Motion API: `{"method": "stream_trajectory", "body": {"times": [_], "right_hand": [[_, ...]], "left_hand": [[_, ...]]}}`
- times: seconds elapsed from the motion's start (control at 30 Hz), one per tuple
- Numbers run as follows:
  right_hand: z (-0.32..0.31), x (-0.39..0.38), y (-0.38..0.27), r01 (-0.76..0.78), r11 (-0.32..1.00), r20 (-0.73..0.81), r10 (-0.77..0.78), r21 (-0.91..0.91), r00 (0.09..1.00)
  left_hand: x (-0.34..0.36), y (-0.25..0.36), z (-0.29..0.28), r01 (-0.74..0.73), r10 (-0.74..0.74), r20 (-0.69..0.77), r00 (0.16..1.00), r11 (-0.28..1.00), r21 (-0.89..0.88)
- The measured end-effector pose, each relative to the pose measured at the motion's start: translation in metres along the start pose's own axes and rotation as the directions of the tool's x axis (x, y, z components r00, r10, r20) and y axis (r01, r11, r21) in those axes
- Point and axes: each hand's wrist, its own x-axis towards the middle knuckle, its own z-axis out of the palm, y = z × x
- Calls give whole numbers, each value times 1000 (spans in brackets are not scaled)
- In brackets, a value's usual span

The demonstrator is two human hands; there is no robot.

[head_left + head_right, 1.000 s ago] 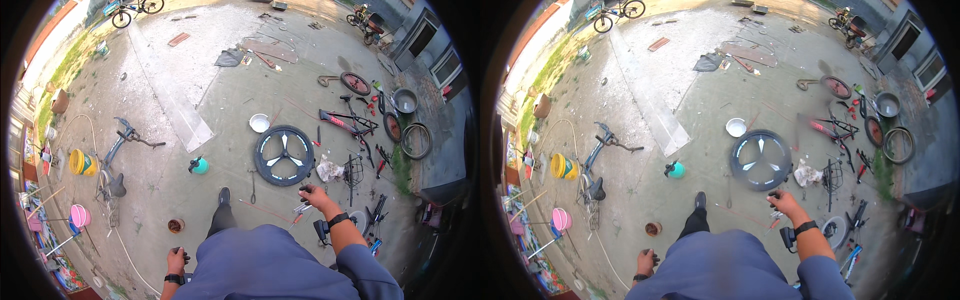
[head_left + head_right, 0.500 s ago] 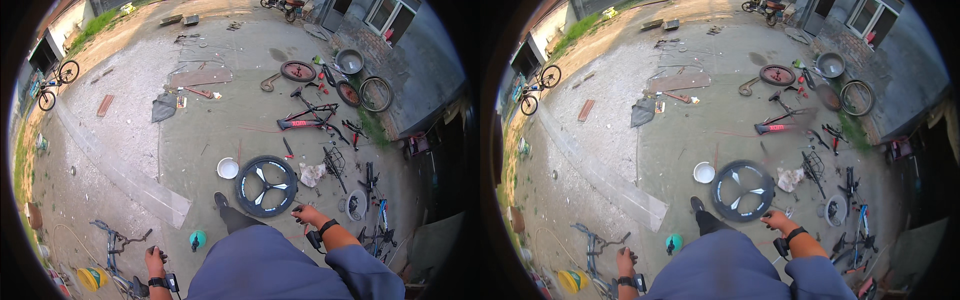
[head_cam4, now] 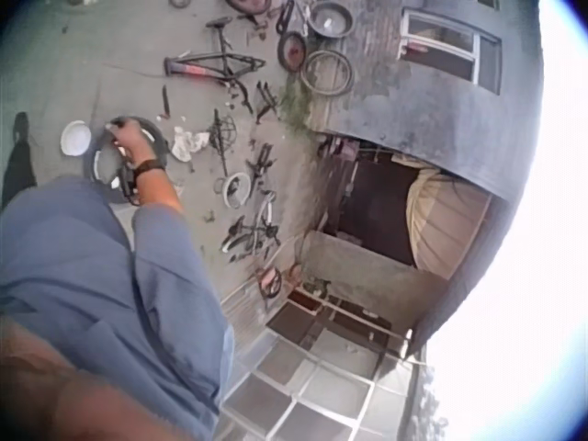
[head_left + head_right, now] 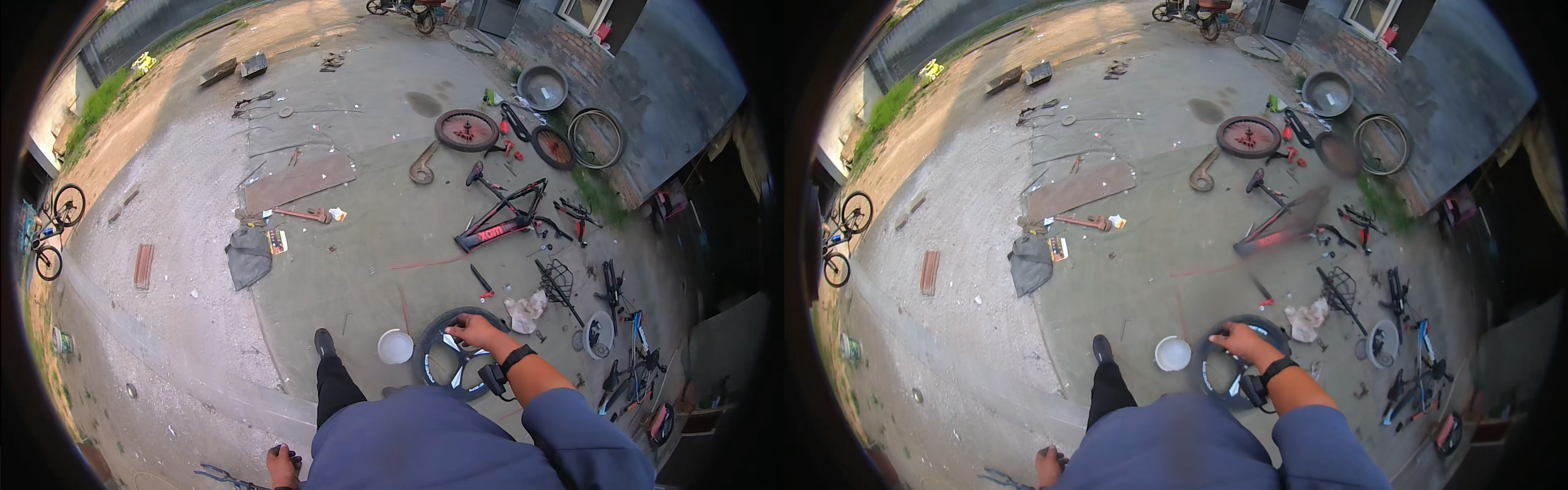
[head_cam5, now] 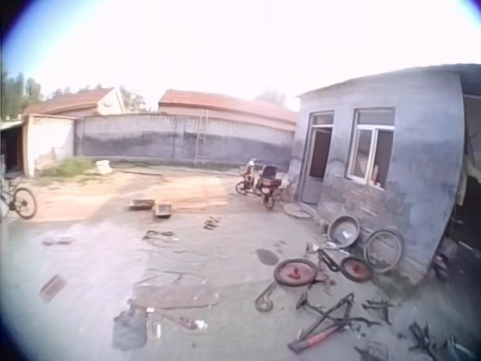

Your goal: The person sits and works on a bicycle's rear derailleur and chain, using hands to thread the chain and adjust the derailleur. The person then stands and walks across the workspace, picking up a small tool from the floor.

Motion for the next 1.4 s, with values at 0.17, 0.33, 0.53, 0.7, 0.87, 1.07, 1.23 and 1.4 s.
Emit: {"method": "stream_trajectory", "body": {"times": [0.17,0.33,0.53,0.7,0.87,1.07,1.23,1.4], "right_hand": [[7,60,-37,-114,983,-98,128,142,987],[4,83,-86,-209,925,-91,249,316,964],[-36,162,-121,-314,849,-83,382,425,920],[-116,267,-164,-340,781,-58,431,524,901],[-248,374,-256,-233,828,-175,365,510,914],[-366,493,-356,-61,824,-275,256,563,926],[-416,571,-362,-168,740,-256,423,651,869],[-452,599,-389,-263,541,-156,609,798,778]], "left_hand": [[92,182,27,-66,66,9,998,985,162],[165,377,86,-217,191,110,975,920,326],[239,562,215,-367,304,224,926,862,350],[273,651,335,-315,235,240,942,866,388],[255,736,451,-293,164,307,937,849,439],[293,853,579,-294,113,348,931,797,528],[359,976,725,-353,135,410,902,777,520],[361,1128,894,-498,180,531,828,672,549]]}}
